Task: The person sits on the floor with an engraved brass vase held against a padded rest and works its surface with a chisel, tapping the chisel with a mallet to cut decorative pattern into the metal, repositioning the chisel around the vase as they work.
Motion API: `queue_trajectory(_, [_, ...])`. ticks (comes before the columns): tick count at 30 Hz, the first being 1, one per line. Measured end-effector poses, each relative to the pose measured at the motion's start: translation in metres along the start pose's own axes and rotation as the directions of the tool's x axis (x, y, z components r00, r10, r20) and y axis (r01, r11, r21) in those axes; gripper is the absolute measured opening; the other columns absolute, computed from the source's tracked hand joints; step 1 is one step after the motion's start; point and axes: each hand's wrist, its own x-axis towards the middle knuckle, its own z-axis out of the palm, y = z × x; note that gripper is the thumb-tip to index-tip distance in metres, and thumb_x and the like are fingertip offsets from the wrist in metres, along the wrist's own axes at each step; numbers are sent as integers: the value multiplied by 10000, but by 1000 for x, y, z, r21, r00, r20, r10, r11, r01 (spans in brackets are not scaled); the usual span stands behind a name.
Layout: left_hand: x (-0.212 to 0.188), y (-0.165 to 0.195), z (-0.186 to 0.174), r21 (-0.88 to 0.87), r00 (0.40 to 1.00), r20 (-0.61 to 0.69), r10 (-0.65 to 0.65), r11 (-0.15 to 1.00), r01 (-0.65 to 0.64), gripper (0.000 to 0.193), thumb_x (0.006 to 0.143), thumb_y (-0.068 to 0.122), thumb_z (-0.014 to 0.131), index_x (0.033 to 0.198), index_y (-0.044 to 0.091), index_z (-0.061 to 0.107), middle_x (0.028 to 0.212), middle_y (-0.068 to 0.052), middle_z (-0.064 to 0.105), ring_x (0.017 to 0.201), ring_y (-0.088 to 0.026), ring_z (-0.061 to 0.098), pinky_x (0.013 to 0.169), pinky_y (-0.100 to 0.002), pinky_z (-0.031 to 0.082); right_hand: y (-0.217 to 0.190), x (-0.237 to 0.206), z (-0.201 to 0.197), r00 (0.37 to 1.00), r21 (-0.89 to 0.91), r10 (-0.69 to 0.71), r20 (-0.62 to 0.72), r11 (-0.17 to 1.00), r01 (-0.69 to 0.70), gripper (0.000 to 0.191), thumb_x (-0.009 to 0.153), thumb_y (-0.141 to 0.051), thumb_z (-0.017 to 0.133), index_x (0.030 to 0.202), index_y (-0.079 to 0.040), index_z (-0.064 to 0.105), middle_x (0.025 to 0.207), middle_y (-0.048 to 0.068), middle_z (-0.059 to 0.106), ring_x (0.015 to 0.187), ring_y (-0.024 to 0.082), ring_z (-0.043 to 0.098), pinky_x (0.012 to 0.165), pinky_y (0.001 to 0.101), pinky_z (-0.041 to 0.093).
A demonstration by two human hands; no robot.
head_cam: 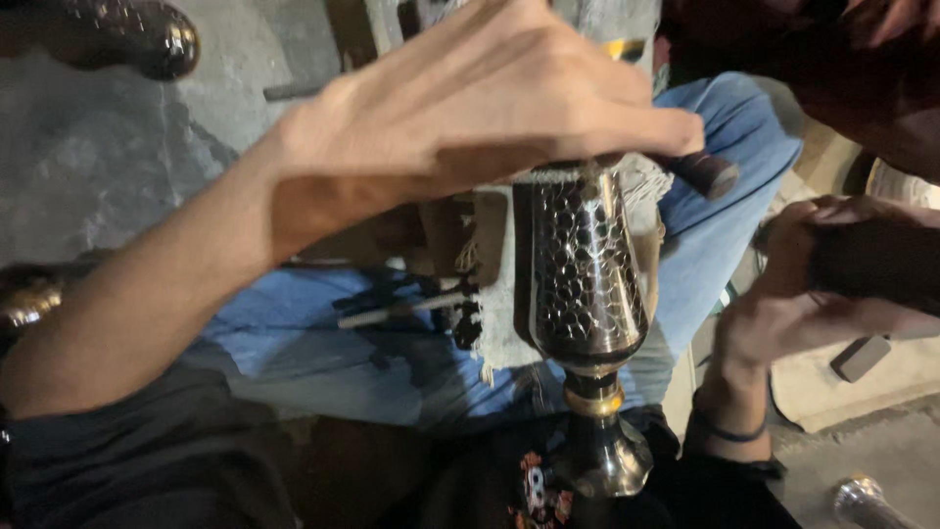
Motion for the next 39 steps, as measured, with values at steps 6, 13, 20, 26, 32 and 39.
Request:
queue_trajectory(6, [12, 2, -4, 30, 995, 97, -21, 999, 19, 290, 999, 38, 663, 1256, 148, 740, 774, -43, 716, 637, -167, 704, 533, -298, 554, -6, -3, 11, 999, -19, 54, -4, 998, -54, 782, 984, 80, 614, 1584, -74, 136, 1240, 101, 557, 1010, 202, 567, 958, 318, 499])
queue_trajectory(13, [2, 2, -1, 107, 999, 24, -34, 994, 31, 288, 949, 46, 646, 1197, 158, 739, 833, -32, 751, 666, -199, 723, 614, -338, 592, -7, -6, 5, 977, -304, 108, 186, 952, -47, 609, 1010, 65, 619, 1536, -59, 338, 1208, 95, 539, 1003, 203, 565, 911, 275, 480])
queue_trajectory(20, [-6, -8, 8, -143, 997, 10, -80, 986, 80, 330, 1007, -29, 609, 1306, 94, 676, 1085, -106, 773, 925, -275, 766, 781, -364, 628, 0, 4, -9, 970, -52, 205, 133, 979, -199, 566, 1076, 169, 530, 1572, -42, 357, 1356, 99, 507, 1065, 170, 552, 906, 259, 515])
queue_trajectory(26, [-9, -10, 10, -106, 998, -37, -54, 993, 50, 369, 1039, -33, 599, 1366, 125, 664, 1093, -101, 775, 931, -263, 776, 773, -344, 636, 21, 14, -15, 989, 43, 87, 116, 995, -93, 541, 1053, 181, 525, 1529, -51, 411, 1393, 130, 532, 1115, 205, 593, 908, 291, 554])
queue_trajectory(32, [-11, -9, 15, -106, 994, 59, -97, 989, 103, 372, 1012, -49, 586, 1313, 127, 714, 832, -91, 772, 622, -205, 714, 568, -324, 589, 0, 42, -1, 956, -133, -212, 201, 961, 241, 494, 1061, 98, 578, 1507, -45, 422, 1365, 163, 523, 1159, 329, 597, 979, 365, 531])
queue_trajectory(39, [-28, -15, 27, -69, 992, -126, -32, 997, 23, 295, 1054, -10, 638, 1306, 116, 725, 1141, -96, 777, 879, -198, 773, 731, -289, 622, -19, 45, -12, 941, -350, -125, 313, 906, 237, 534, 1068, 123, 710, 1514, -6, 447, 1343, 173, 581, 1185, 328, 647, 1042, 346, 532])
